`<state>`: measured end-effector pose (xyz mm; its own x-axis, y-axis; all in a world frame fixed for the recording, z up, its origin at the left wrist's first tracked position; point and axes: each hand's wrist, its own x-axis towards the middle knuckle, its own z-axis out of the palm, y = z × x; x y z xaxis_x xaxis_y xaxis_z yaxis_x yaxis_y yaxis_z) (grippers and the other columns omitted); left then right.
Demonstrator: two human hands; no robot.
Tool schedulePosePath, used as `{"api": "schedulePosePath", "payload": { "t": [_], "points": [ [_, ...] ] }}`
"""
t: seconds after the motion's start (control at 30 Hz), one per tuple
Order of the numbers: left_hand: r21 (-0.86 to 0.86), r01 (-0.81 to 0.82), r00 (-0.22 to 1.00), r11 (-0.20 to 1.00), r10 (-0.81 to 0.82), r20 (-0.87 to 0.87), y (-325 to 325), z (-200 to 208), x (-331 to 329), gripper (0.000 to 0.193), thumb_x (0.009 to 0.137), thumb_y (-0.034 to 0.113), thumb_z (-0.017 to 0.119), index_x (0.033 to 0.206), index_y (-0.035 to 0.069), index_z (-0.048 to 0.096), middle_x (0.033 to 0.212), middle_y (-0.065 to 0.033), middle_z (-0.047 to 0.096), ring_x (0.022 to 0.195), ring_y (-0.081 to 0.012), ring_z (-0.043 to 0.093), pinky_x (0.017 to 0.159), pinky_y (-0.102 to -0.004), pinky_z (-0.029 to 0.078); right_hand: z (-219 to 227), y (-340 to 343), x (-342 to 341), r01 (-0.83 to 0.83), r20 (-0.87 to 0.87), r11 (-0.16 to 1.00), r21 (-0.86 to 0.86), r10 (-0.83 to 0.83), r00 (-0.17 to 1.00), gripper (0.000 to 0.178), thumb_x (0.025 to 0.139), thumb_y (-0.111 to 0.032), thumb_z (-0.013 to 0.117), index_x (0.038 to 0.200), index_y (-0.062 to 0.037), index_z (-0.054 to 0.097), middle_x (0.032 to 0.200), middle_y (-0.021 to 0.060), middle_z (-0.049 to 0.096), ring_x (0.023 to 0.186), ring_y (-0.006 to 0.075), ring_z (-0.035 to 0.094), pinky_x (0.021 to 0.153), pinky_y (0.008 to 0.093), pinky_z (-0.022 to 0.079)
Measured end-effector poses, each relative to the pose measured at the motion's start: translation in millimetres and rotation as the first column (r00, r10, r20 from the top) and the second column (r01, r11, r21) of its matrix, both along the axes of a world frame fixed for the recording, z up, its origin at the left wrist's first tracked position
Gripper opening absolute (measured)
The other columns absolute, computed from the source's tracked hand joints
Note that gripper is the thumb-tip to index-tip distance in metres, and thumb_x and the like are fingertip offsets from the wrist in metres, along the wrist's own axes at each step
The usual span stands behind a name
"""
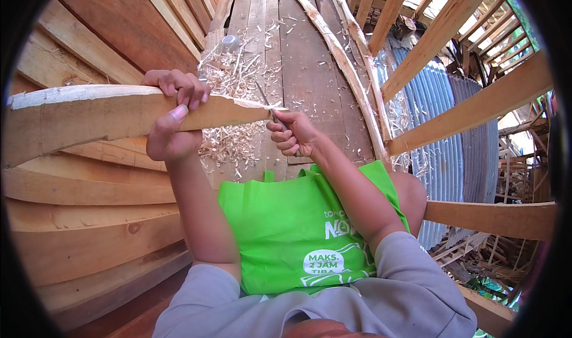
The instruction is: The person carves a curved wooden piece using a knife, holding it with their left hand and shaping it with their right hand. They repeatedly scrape the surface to remove wood shavings and refine the shape.
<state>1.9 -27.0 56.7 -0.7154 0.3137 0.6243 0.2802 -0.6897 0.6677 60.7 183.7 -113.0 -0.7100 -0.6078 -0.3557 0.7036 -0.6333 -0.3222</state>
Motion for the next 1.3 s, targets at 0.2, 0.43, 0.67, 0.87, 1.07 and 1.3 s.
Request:
{"api": "schedulePosePath", "payload": {
  "t": [0.2, 0.43, 0.67, 0.87, 1.07, 1.3],
  "points": [
    [0.011, -0.04, 0.999, 0.999, 0.04, 0.025, 2.6, -0.3, 1.6, 0.035, 0.063, 0.013, 0.054, 0.094, 0.007, 0.038, 0.075, -0.007, 0.038, 0.069, -0.0171, 0.039, 0.07, -0.0348, 0.038, -18.8, 3.0, 1.5, -0.052, -0.069, 0.941, -0.335, 0.031, 0.997, 0.04, 0.105, -0.045, 0.033, 0.079, -0.0147, 0.037, 0.056, -0.0061, 0.026, 0.042, 0.0051, 0.019, 0.036, 0.0218, 0.016],
    [0.006, -0.055, 0.998, 0.998, 0.055, 0.021, 2.1, 0.2, 1.9, 0.036, 0.063, 0.013, 0.054, 0.095, 0.007, 0.038, 0.076, -0.0068, 0.038, 0.069, -0.0171, 0.039, 0.071, -0.0353, 0.038, -0.3, 1.5, -2.0, 0.199, -0.212, 0.392, 0.898, -0.009, 0.977, 0.044, 0.101, -0.044, 0.045, 0.094, -0.0035, 0.062, 0.068, 0.0022, 0.051, 0.051, 0.01, 0.042, 0.049, 0.0273, 0.038],
    [0.011, -0.064, 0.997, 0.998, 0.063, 0.043, 0.3, -1.0, 4.2, 0.035, 0.063, 0.013, 0.054, 0.094, 0.008, 0.038, 0.075, -0.0063, 0.037, 0.069, -0.0166, 0.038, 0.07, -0.0349, 0.037, 33.5, -13.6, -2.9, 0.263, -0.301, 0.355, 0.897, 0.057, 0.952, 0.058, 0.099, -0.051, 0.046, 0.094, 0.0025, 0.067, 0.064, 0.0025, 0.052, 0.049, 0.0115, 0.045, 0.045, 0.0293, 0.038],
    [-0.008, -0.043, 0.999, 0.999, 0.043, -0.005, -0.2, 1.4, 6.1, 0.033, 0.063, 0.013, 0.054, 0.092, 0.008, 0.038, 0.074, -0.0062, 0.037, 0.068, -0.0163, 0.038, 0.069, -0.0346, 0.037, 34.0, -23.3, -4.8, 0.174, -0.122, 0.588, 0.79, -0.127, 0.984, 0.056, 0.099, -0.059, 0.041, 0.062, -0.0174, 0.034, 0.049, -0.0079, 0.024, 0.04, 0.0053, 0.018, 0.038, 0.0264, 0.012],
    [-0.014, 0.058, 0.997, 0.998, -0.059, -0.057, 0.8, 0.6, 4.0, 0.032, 0.066, 0.012, 0.054, 0.095, 0.01, 0.04, 0.075, -0.005, 0.036, 0.068, -0.0164, 0.038, 0.069, -0.0346, 0.036, 30.1, -7.9, -7.5, 0.009, 0.028, 0.813, 0.582, -0.031, 0.999, 0.056, 0.1, -0.059, 0.037, 0.061, -0.0185, 0.029, 0.049, -0.0088, 0.02, 0.039, 0.0056, 0.013, 0.036, 0.0261, 0.007],
    [-0.004, 0.134, 0.987, 0.991, -0.134, -0.094, -6.5, -4.3, 0.0, 0.032, 0.067, 0.011, 0.053, 0.096, 0.01, 0.039, 0.075, -0.0044, 0.035, 0.069, -0.0167, 0.037, 0.07, -0.0345, 0.036, 52.9, 23.5, -0.8, 0.151, -0.006, 0.954, 0.258, -0.154, 0.988, 0.053, 0.102, -0.053, 0.032, 0.063, -0.0175, 0.034, 0.047, -0.0066, 0.022, 0.038, 0.0078, 0.016, 0.034, 0.0257, 0.013]
  ]
}}
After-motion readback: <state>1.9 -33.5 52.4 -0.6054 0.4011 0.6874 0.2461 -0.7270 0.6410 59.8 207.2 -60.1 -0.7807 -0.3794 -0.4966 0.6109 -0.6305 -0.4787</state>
